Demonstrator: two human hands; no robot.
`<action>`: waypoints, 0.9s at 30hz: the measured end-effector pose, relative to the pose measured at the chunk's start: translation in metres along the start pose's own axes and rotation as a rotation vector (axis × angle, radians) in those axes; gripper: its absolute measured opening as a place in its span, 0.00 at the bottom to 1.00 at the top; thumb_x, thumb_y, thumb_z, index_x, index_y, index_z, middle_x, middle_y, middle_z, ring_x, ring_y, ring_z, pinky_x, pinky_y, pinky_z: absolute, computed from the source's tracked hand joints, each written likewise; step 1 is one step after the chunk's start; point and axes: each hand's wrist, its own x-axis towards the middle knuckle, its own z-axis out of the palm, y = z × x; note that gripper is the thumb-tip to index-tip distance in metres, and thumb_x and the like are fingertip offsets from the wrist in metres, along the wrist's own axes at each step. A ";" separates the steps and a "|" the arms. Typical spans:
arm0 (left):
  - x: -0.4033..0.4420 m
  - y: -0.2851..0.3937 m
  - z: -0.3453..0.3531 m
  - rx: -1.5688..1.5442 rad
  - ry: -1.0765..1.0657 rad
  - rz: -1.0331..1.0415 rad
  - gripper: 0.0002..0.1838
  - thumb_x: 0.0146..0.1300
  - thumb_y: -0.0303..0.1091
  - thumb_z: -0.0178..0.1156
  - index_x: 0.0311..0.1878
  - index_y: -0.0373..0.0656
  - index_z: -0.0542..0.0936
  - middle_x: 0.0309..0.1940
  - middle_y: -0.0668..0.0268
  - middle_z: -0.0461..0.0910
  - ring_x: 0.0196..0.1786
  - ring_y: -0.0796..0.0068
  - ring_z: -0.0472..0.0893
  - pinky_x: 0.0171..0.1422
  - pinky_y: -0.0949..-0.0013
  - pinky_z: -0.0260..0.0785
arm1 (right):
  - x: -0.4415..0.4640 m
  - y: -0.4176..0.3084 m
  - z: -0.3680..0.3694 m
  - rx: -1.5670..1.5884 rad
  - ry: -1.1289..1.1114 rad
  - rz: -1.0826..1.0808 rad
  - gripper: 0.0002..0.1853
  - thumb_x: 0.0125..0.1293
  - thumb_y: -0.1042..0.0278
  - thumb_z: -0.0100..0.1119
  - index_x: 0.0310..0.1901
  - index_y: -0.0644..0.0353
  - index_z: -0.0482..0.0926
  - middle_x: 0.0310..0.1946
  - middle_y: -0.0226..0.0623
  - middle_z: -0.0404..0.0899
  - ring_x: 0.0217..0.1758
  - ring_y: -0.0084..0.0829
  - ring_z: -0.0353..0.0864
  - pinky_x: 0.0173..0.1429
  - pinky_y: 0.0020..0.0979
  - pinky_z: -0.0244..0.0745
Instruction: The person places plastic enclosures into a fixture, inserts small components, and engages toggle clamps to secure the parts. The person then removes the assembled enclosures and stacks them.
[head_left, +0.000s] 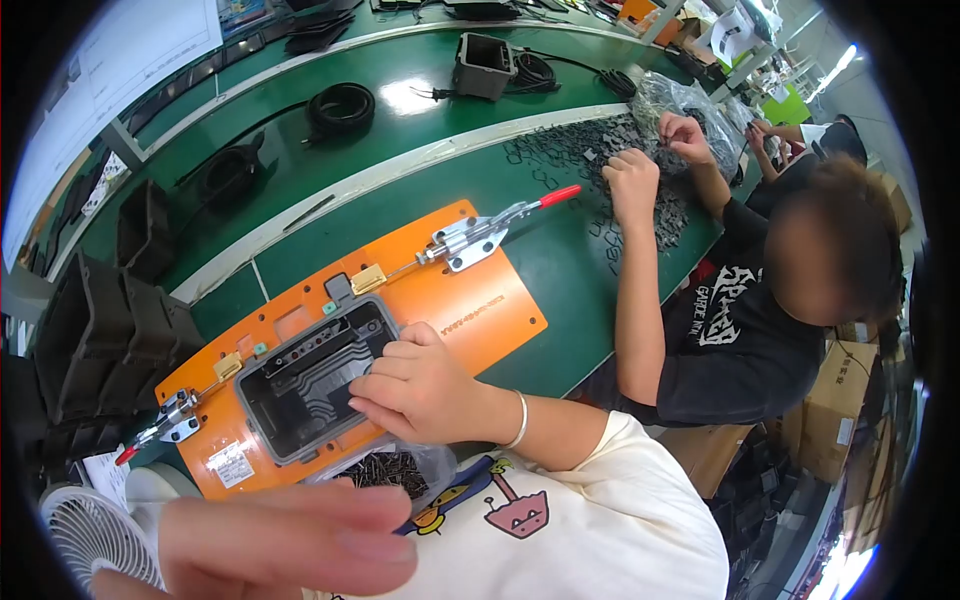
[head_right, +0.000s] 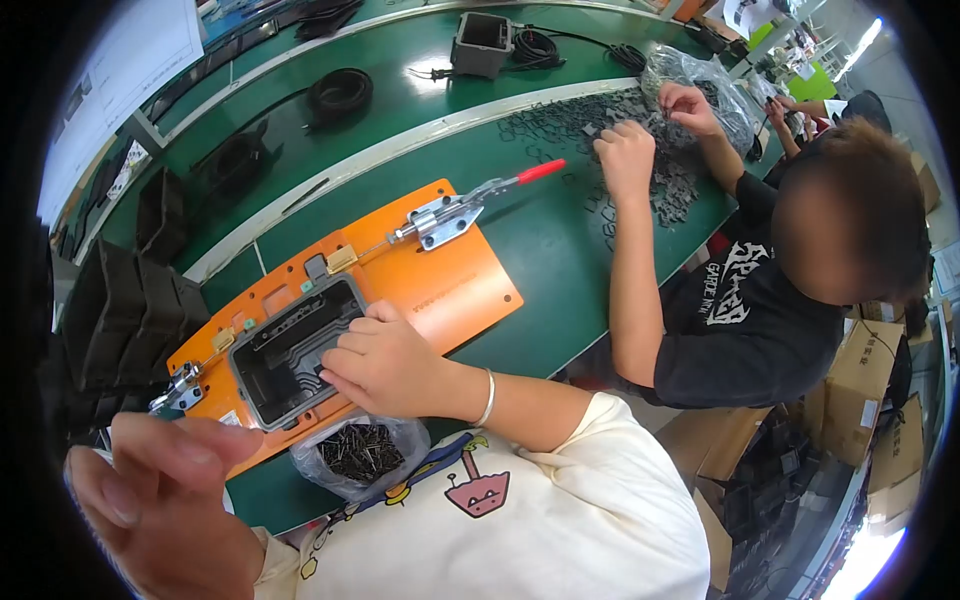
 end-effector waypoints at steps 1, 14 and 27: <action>0.017 0.005 -0.006 0.101 -0.310 0.183 0.49 0.43 0.35 0.79 0.67 0.46 0.58 0.58 0.38 0.69 0.60 0.47 0.75 0.63 0.53 0.71 | 0.000 -0.001 0.002 0.011 -0.004 0.002 0.07 0.54 0.68 0.68 0.33 0.53 0.80 0.22 0.24 0.72 0.25 0.26 0.70 0.40 0.32 0.59; 0.034 0.021 -0.022 0.422 -0.995 0.454 0.48 0.41 0.32 0.79 0.64 0.47 0.60 0.59 0.38 0.68 0.60 0.49 0.75 0.64 0.54 0.70 | 0.003 -0.002 0.000 0.000 0.003 0.011 0.06 0.53 0.68 0.68 0.32 0.54 0.79 0.22 0.25 0.72 0.26 0.27 0.71 0.42 0.32 0.60; 0.005 0.030 -0.051 0.436 -0.843 0.393 0.39 0.49 0.33 0.74 0.62 0.52 0.63 0.59 0.42 0.66 0.63 0.47 0.72 0.64 0.55 0.70 | 0.003 -0.005 -0.001 -0.046 -0.056 0.031 0.05 0.54 0.67 0.67 0.30 0.54 0.79 0.22 0.27 0.73 0.28 0.28 0.72 0.43 0.33 0.61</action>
